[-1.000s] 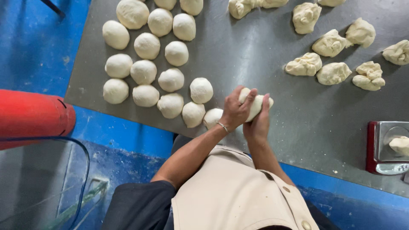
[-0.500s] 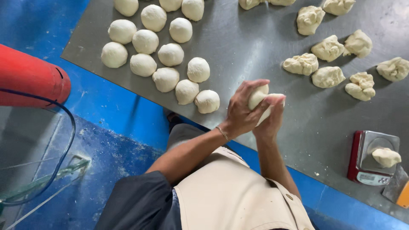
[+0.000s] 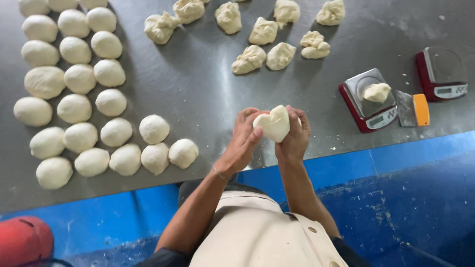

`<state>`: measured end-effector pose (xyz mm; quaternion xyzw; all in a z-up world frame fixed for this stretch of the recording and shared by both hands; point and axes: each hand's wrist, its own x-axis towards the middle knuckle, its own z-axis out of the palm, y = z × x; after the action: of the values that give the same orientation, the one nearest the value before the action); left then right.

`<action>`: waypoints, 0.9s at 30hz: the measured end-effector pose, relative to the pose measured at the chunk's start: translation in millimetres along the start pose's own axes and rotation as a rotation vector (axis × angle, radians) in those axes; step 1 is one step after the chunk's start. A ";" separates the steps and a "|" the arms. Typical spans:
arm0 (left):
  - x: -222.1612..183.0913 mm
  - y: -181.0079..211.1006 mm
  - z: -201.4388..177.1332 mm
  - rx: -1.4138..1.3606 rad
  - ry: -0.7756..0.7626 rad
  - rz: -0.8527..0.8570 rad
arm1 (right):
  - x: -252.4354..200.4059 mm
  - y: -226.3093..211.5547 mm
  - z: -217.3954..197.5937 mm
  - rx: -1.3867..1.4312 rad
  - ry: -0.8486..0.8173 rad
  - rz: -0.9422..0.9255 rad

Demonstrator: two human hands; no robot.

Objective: The person shapes portions of dough into round balls by hand on a metal table, occasionally weighing them on a digital scale.

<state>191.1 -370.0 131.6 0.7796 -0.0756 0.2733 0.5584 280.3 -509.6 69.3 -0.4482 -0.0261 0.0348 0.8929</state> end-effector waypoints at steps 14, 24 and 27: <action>29.7 -19.9 40.8 -0.576 0.412 -0.313 | -50.3 -46.9 52.9 0.312 0.087 0.082; -53.6 -24.0 -11.6 0.249 0.066 -0.068 | -52.4 49.3 4.3 -0.166 -0.203 0.332; -66.5 -25.4 -25.8 -0.034 0.236 -0.184 | -57.5 48.6 22.6 0.025 -0.307 0.557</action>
<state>137.2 -349.7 82.5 0.7360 0.0577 0.3094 0.5993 219.4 -467.5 43.0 -0.4166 -0.0365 0.3457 0.8400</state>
